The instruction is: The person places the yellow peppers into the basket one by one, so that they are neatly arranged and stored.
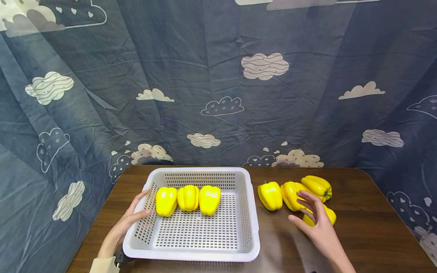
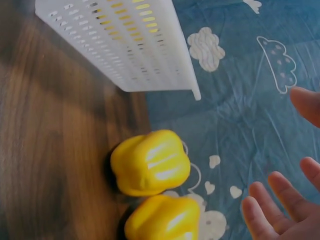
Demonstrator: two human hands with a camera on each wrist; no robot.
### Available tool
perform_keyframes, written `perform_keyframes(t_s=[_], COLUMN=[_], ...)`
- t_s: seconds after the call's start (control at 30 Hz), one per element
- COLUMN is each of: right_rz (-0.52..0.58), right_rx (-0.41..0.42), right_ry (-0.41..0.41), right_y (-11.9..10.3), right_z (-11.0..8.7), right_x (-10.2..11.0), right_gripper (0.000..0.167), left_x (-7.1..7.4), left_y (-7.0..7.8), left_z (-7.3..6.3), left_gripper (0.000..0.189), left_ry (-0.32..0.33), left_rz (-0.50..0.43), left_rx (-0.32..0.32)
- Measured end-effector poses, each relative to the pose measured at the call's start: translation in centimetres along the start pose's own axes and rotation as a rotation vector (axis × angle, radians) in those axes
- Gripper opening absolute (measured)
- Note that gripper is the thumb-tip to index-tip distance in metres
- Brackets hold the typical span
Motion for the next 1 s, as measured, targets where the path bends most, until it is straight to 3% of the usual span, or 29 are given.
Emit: perform_keyframes(t_s=[0.13, 0.4, 0.63, 1.0], right_rz=[0.065, -0.028, -0.176, -0.236], right_rx=[0.032, 0.018, -0.022, -0.091], right_ry=[0.015, 0.032, 0.05, 0.063], right_y=[0.1, 0.5, 1.2, 2.4], right_z=[-0.5, -1.2, -1.7, -2.4], right_x=[0.5, 1.6, 2.7, 4.0], right_gripper=[0.073, 0.078, 0.082, 0.081], left_x=[0.0, 0.0, -0.1, -0.1], left_y=[0.0, 0.1, 0.1, 0.2], left_z=[0.0, -0.1, -0.1, -0.1], left_gripper=[0.068, 0.067, 0.067, 0.069], left_ry=[-0.001, 0.0, 0.001, -0.001], left_rz=[0.001, 0.013, 0.006, -0.001], left_rx=[0.0, -0.001, 0.005, 0.004])
Point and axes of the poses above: each hand's wrist, its own z-axis towards the middle knuckle, its own x-axis out of the back of the hand, y = z × x, the point moved 2 cm from there along z, towards the middle knuckle, and after that the axes turned 3 degrees about x, right-handed, at the moved point
